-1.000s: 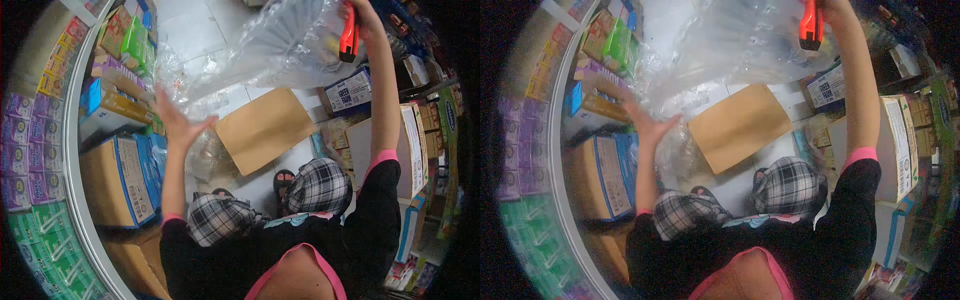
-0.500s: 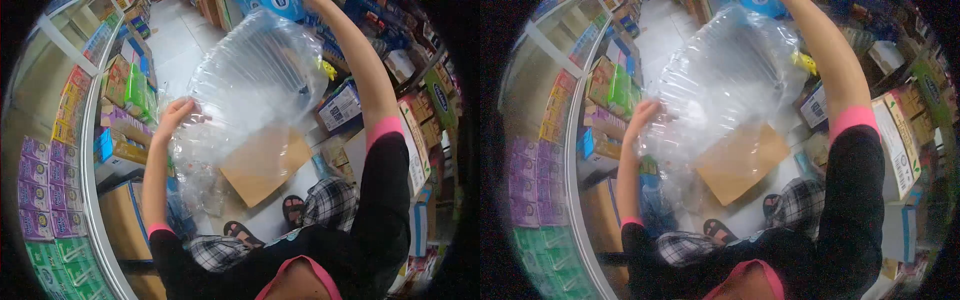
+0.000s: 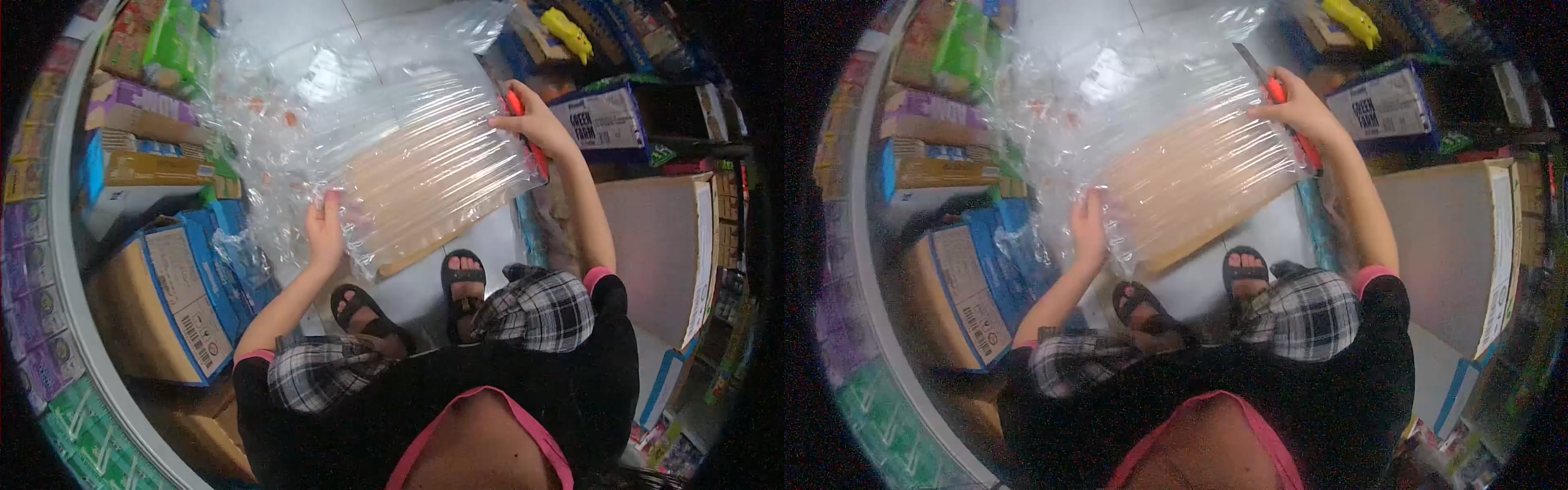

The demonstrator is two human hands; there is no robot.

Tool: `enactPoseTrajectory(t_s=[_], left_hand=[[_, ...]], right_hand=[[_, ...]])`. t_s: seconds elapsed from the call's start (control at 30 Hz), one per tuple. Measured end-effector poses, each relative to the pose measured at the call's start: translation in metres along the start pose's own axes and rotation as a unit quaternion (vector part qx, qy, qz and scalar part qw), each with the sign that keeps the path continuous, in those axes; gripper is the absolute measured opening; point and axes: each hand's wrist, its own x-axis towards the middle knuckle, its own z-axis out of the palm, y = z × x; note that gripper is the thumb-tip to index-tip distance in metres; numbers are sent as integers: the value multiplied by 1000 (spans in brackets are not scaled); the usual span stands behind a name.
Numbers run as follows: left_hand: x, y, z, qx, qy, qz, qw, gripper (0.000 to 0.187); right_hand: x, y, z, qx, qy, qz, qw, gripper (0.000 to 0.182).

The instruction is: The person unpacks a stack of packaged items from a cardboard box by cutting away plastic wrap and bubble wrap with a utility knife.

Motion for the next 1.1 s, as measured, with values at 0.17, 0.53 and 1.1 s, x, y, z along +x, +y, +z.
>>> enactPoseTrajectory(t_s=[0.17,0.53,1.1], left_hand=[[27,3,-32,230,50,283,930,25],[57,8,38,682,-266,406,547,91],[48,10,53,690,-205,344,603,109]], right_hand=[[16,45,-1,-78,34,-45,995,46],[80,33,-8,-285,-101,-340,890,28],[-40,11,68,-366,-87,-154,914,18]])
